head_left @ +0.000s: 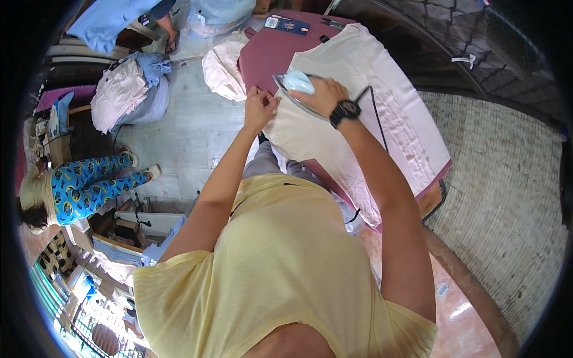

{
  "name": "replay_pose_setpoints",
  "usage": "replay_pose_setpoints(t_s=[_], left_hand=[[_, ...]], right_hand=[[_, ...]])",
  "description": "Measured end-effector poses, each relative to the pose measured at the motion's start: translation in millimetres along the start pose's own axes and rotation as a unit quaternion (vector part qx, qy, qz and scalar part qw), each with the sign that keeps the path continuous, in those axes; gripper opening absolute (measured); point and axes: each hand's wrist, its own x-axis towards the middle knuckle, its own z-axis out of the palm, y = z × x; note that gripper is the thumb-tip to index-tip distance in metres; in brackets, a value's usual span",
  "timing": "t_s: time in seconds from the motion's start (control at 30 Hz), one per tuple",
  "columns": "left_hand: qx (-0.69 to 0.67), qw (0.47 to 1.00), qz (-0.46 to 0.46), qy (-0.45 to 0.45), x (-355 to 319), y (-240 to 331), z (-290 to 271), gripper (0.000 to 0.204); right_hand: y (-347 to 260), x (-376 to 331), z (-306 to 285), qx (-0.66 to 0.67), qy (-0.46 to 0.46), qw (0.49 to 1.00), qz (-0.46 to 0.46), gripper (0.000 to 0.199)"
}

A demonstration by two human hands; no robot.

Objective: The person irons a light-colored shirt on an ironing board, using an iron to press the fabric, adjusting the garment between strokes, and handling the buttons.

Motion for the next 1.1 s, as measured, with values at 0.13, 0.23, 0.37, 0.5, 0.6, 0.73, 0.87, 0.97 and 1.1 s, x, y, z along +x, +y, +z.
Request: replay_pose_setpoints(t_s=[0.13, 0.23, 0.37, 0.5, 0.6, 0.73, 0.87, 0.97, 1.1], left_hand=[[0.016, 1.0, -0.001, 0.02, -3, -1, -5, 0.028], [0.045, 0.999, 0.018, 0.019, -1, 3, -4, 0.029], [0.046, 0.999, 0.017, 0.019, -2, 1, -2, 0.029], [0.047, 0.998, 0.03, 0.019, 0, -4, 1, 0.028], [0.049, 0.998, 0.029, 0.016, 1, -4, -1, 0.028], [0.03, 0.999, 0.019, 0.017, -1, -3, -2, 0.028], [0.064, 0.997, 0.045, 0.022, 1, -1, -1, 0.028], [0.064, 0.998, 0.024, 0.013, 0, -2, -2, 0.028], [0.046, 0.999, -0.001, 0.003, 14, -12, 3, 0.03]], right_hand=[[39, -76, -12, -0.017, 0.014, 0.998, 0.059, 0.056], [88, -129, -3, 0.0, 0.039, 0.999, 0.029, 0.054], [71, -125, -4, -0.001, 0.05, 0.998, 0.022, 0.054], [26, -63, 8, -0.007, 0.045, 0.998, 0.033, 0.058], [12, -47, 4, -0.022, 0.011, 0.998, 0.065, 0.062], [29, -62, 5, -0.016, -0.003, 0.998, 0.056, 0.064], [17, -43, 2, -0.024, 0.003, 0.999, 0.035, 0.063], [15, -49, -2, -0.011, -0.011, 0.999, 0.04, 0.061], [33, -64, 14, -0.005, 0.053, 0.998, 0.027, 0.063]])
